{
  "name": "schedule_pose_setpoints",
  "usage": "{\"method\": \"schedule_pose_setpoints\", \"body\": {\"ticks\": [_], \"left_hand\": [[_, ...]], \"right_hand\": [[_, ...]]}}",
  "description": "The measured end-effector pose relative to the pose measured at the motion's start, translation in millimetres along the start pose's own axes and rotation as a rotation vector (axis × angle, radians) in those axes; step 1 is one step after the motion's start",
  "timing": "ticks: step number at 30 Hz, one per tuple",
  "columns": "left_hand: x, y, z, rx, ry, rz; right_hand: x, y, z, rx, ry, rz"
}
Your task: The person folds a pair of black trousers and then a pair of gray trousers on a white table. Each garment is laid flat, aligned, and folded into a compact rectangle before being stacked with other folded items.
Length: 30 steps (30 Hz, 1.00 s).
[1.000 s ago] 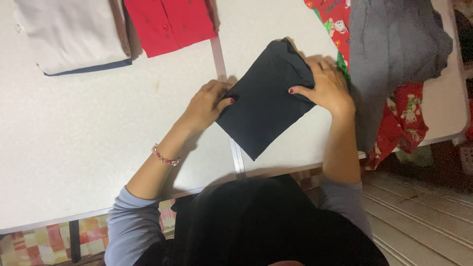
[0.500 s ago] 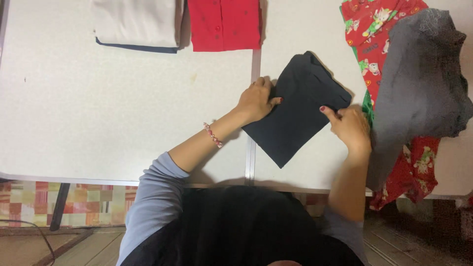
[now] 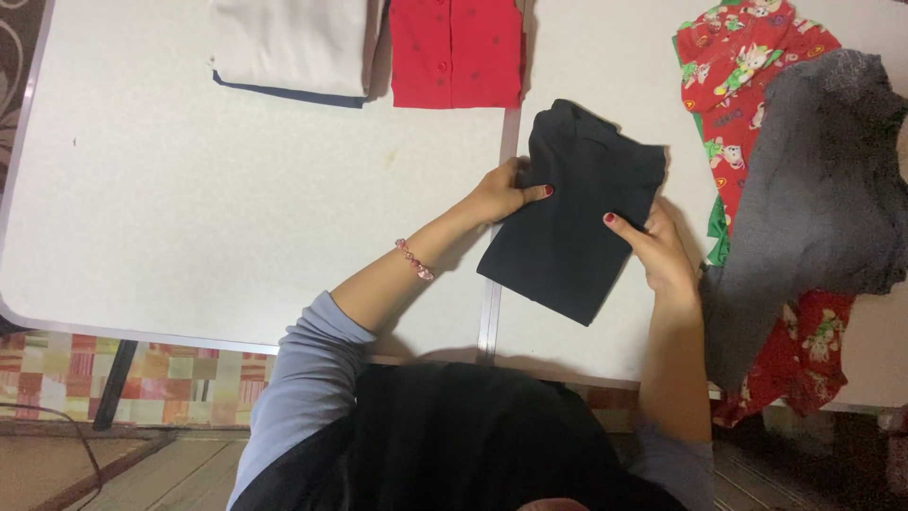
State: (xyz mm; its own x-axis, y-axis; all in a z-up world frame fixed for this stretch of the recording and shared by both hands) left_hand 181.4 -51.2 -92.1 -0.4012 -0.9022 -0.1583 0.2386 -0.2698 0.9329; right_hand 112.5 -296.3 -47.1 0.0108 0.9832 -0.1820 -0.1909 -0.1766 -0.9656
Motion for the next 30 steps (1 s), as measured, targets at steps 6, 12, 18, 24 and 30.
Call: {"method": "schedule_pose_setpoints", "body": {"ticks": [6,12,18,24,30], "left_hand": [[0,27,25,-0.118,-0.063,0.349],[-2,36,20,-0.108,-0.077,0.503],[-11,50,29,-0.068,-0.06,0.557],[-32,125,63,-0.076,-0.144,0.555],[-74,199,98,0.716,0.01,0.313]], "right_hand": [[19,-32,12,0.084,0.049,-0.29],[34,-64,26,0.125,0.134,-0.426],[36,-69,26,0.159,0.207,-0.512],[26,-100,-8,-0.261,-0.044,-0.275],[-31,-102,-3,-0.71,0.249,-0.017]]}}
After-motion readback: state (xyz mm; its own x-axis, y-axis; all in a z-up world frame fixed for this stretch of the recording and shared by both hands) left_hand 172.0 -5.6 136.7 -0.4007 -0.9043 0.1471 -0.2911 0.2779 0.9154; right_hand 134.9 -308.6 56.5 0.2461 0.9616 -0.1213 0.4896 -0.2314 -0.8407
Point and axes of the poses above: each hand's wrist, its own z-axis away from the middle knuckle, its own x-axis out of the palm, y = z × x, the point moved 9 cm from there along -z, towards the middle knuckle, and after that the axes turned 4 degrees about -x, right-handed, at the moved point
